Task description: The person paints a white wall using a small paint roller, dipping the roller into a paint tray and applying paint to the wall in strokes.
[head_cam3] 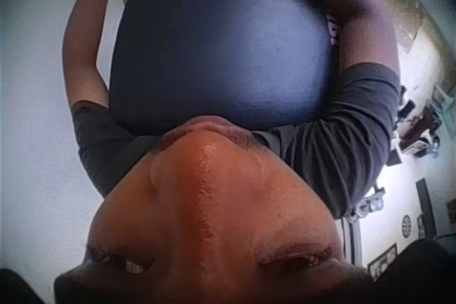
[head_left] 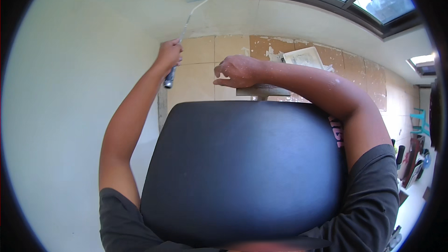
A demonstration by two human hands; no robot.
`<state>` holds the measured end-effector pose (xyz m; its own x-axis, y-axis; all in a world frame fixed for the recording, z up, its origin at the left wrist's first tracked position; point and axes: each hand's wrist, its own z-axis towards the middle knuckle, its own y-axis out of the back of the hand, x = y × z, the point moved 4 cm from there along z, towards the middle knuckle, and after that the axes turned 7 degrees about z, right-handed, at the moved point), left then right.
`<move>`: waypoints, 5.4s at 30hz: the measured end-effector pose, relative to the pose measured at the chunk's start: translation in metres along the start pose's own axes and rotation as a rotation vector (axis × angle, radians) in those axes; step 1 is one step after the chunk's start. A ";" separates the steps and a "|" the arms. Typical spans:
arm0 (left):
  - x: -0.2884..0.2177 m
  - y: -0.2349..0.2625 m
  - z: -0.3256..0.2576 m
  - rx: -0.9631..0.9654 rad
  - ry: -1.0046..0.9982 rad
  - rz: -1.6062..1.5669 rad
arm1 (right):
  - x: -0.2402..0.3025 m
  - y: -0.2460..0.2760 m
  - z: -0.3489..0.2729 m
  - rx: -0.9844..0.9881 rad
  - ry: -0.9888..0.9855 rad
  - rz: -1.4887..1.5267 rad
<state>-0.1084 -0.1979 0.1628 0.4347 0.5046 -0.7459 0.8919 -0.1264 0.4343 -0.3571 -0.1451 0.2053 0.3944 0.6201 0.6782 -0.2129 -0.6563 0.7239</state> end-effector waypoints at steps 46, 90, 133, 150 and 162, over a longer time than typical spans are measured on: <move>0.134 -0.075 0.028 -0.504 -0.260 0.172 | 0.015 -0.001 0.020 0.057 -0.137 -0.098; 0.129 0.044 0.004 -0.701 -0.362 0.066 | 0.028 -0.001 0.027 0.008 -0.216 -0.183; 0.152 0.014 0.034 -0.645 -0.427 0.052 | 0.014 -0.003 0.025 0.009 -0.210 -0.122; 0.215 0.004 0.074 -0.568 -0.176 0.173 | 0.016 -0.004 0.026 0.073 -0.264 -0.154; 0.236 -0.015 0.107 -0.434 -0.071 0.177 | 0.019 -0.002 0.026 0.067 -0.280 -0.167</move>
<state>-0.0060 -0.1681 -0.0739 0.5959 0.4464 -0.6676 0.6754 0.1712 0.7173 -0.3255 -0.1434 0.2135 0.6511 0.5852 0.4833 -0.0692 -0.5884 0.8056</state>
